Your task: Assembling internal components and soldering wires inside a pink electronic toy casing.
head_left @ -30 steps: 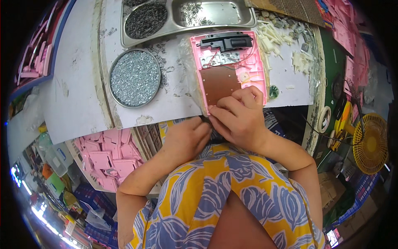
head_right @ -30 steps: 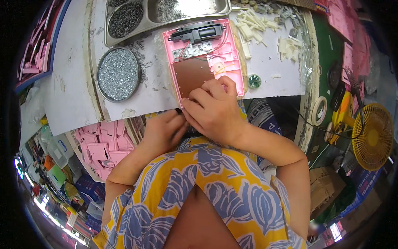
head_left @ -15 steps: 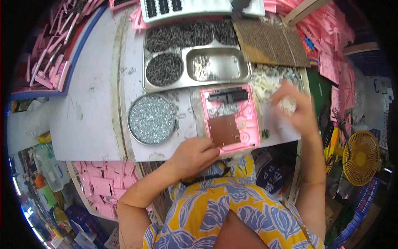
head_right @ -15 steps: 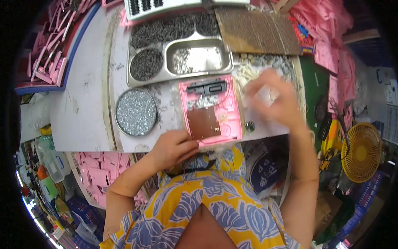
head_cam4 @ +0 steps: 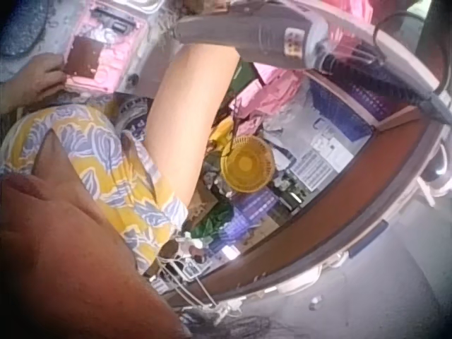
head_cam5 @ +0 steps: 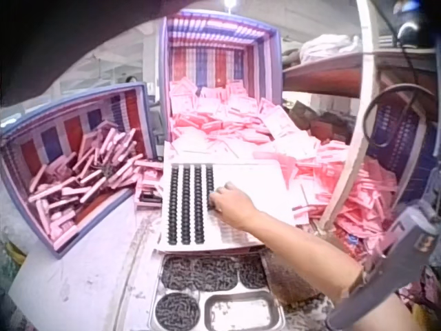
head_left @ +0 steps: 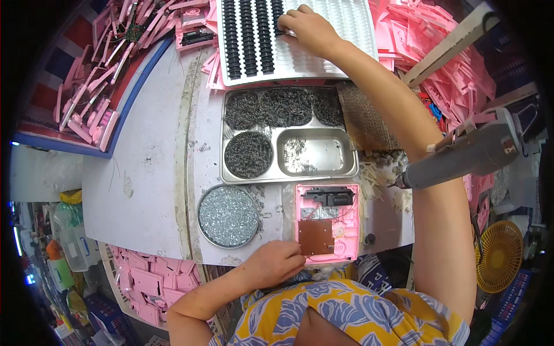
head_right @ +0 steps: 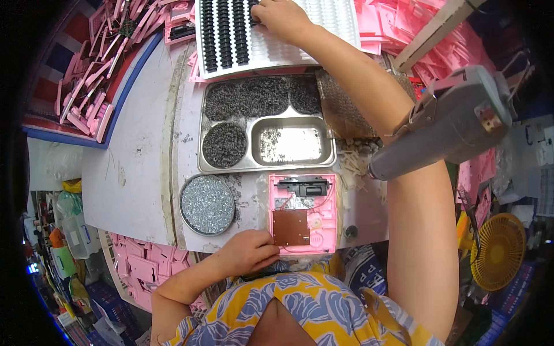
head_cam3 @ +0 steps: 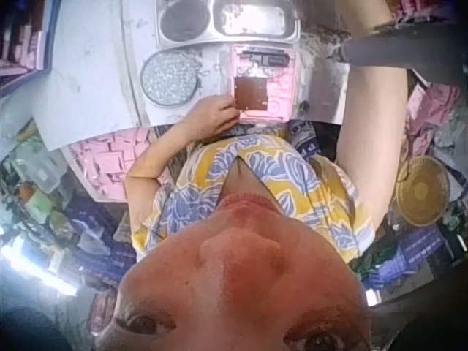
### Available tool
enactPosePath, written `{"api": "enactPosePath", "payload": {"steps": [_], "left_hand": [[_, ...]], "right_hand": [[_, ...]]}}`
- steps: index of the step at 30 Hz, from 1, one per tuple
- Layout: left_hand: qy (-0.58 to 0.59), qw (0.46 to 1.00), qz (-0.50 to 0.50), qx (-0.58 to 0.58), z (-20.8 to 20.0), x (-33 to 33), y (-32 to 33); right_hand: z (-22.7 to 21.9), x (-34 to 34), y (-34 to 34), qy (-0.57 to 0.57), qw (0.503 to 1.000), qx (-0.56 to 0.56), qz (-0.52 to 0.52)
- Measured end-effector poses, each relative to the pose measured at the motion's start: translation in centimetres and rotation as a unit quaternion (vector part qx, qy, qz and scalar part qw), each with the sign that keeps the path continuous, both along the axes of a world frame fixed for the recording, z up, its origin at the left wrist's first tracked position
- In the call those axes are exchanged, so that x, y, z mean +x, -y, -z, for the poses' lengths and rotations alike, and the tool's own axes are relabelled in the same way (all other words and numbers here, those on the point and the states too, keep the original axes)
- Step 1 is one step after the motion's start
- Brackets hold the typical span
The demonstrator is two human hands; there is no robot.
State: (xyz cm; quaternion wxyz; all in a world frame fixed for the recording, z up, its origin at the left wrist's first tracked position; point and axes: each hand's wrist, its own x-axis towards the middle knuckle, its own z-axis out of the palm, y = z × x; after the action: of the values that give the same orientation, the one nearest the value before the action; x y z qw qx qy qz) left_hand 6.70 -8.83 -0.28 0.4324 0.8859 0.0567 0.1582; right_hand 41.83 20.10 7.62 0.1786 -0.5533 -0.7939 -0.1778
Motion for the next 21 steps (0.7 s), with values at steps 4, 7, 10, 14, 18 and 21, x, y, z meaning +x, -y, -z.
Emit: {"api": "enactPosePath", "payload": {"steps": [4,7,10,14,18,21], "left_hand": [[-0.009,1.0,-0.001,-0.002,-0.3,0.1,-0.1],[-0.01,1.0,-0.004,0.016,-0.2,-0.2,-0.2],[-0.005,0.999,0.008,0.032,0.5,0.0,-0.3],[-0.016,1.0,-0.016,0.022,0.8,0.1,0.2],[0.0,0.999,-0.037,0.015,0.7,-0.1,0.7],[-0.01,0.999,-0.04,0.008,0.5,-0.1,0.6]], "right_hand": [[0.2,1.0,-2.1,-0.002,0.999,-0.02,-0.025],[0.0,2.1,-0.7,-0.167,0.98,0.051,-0.093],[-2.5,6.6,4.5,-0.22,0.966,0.057,0.123],[-1.9,3.6,23.9,-0.623,0.778,0.031,0.071],[1.7,-5.8,39.2,-0.493,0.83,-0.244,0.093],[4.6,-9.9,43.0,-0.476,0.834,-0.252,0.12]]}}
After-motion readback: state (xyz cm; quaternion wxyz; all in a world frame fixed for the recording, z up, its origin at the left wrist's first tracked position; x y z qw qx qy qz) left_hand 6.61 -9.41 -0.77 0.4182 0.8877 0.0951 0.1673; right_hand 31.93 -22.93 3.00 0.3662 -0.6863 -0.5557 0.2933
